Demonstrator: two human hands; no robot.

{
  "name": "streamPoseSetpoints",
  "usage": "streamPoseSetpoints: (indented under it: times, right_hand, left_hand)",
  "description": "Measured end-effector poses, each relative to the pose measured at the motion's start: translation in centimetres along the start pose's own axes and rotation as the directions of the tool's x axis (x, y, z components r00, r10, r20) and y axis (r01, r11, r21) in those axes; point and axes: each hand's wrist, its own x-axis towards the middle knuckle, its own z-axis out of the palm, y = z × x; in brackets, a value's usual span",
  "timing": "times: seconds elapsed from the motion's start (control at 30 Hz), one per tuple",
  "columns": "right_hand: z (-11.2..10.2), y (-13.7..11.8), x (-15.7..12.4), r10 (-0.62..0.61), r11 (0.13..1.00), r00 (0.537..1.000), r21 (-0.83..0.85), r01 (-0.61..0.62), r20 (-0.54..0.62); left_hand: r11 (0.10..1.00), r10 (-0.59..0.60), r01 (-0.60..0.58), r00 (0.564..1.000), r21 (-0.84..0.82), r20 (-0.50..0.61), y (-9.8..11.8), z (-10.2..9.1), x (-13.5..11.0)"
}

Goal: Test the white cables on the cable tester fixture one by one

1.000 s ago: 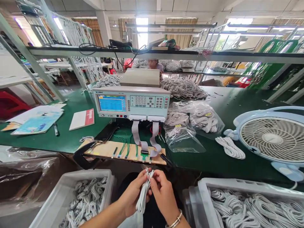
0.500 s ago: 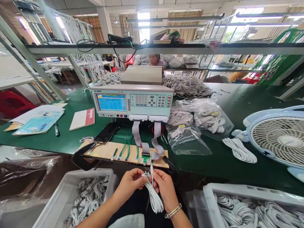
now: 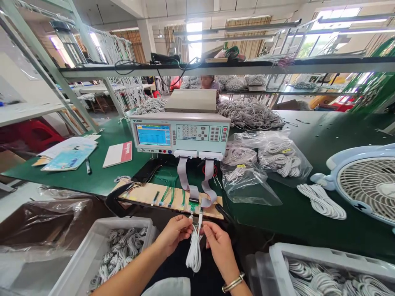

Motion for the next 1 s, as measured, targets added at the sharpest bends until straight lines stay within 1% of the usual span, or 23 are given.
streamPoseSetpoints:
  times: [0.03, 0.1, 0.2, 0.3, 0.37, 0.43, 0.5, 0.6, 0.73, 0.8, 0.87, 0.93, 1.0]
  right_hand:
    - [-0.2, 0.0, -0.3, -0.025, 1.000, 1.000, -0.015, 0.025, -0.006]
    - [-0.3, 0.3, -0.7, -0.026, 1.000, 0.999, -0.014, 0.026, -0.021]
    - [-0.1, 0.8, -0.9, 0.040, 0.998, 0.998, 0.049, -0.037, -0.057]
    - [0.4, 1.1, -0.7, 0.108, 0.980, 0.992, 0.172, -0.095, -0.063]
    - [0.8, 0.8, -0.3, 0.148, 0.959, 0.988, 0.252, -0.131, -0.051]
    - [1.2, 0.3, 0.2, 0.188, 0.944, 0.982, 0.281, -0.172, -0.031]
    - [1.5, -0.4, 0.6, 0.216, 0.947, 0.976, 0.247, -0.206, -0.014]
    - [1.8, -0.9, 1.5, 0.230, 0.962, 0.973, 0.153, -0.225, -0.021]
    - [1.9, 0.0, 2.9, 0.254, 0.964, 0.967, 0.084, -0.251, -0.026]
    - [1.9, 0.7, 3.4, 0.235, 0.968, 0.971, 0.096, -0.231, -0.037]
    - [1.9, 1.2, 3.6, 0.184, 0.976, 0.982, 0.126, -0.179, -0.034]
    - [2.0, 1.3, 3.5, 0.120, 0.981, 0.993, 0.153, -0.117, -0.010]
    - [2.0, 0.9, 3.2, 0.065, 0.989, 0.998, 0.134, -0.065, -0.001]
  left_hand:
    - [0.999, 0.018, -0.018, 1.000, -0.032, -0.017, -0.2, 0.2, 0.0]
    - [0.992, 0.055, -0.060, 0.997, -0.107, -0.054, -0.8, 0.7, 0.0]
    - [0.967, 0.078, -0.096, 0.993, -0.235, -0.088, -1.6, 1.3, -0.1]
    - [0.950, 0.085, -0.097, 0.995, -0.296, -0.054, -1.9, 1.3, 0.0]
    - [0.964, 0.063, -0.066, 0.998, -0.259, -0.018, -1.5, 1.0, 0.0]
    - [0.982, 0.019, -0.017, 1.000, -0.189, 0.011, -0.9, 0.8, 0.0]
    - [0.991, -0.009, 0.012, 1.000, -0.130, 0.030, -0.4, 0.7, 0.1]
    - [0.996, -0.001, 0.004, 1.000, -0.093, 0.023, -0.2, 0.9, 0.7]
    - [0.996, 0.044, -0.043, 0.999, -0.083, 0.011, -0.5, 1.1, 1.6]
    - [0.996, 0.053, -0.051, 0.998, -0.069, 0.021, -0.5, 1.0, 1.8]
    - [0.997, 0.056, -0.055, 0.998, -0.058, 0.020, -0.4, 1.0, 1.8]
    - [0.997, 0.058, -0.058, 0.998, -0.056, 0.011, -0.2, 1.0, 1.8]
    - [0.997, 0.050, -0.050, 0.999, -0.065, 0.001, -0.1, 1.0, 1.8]
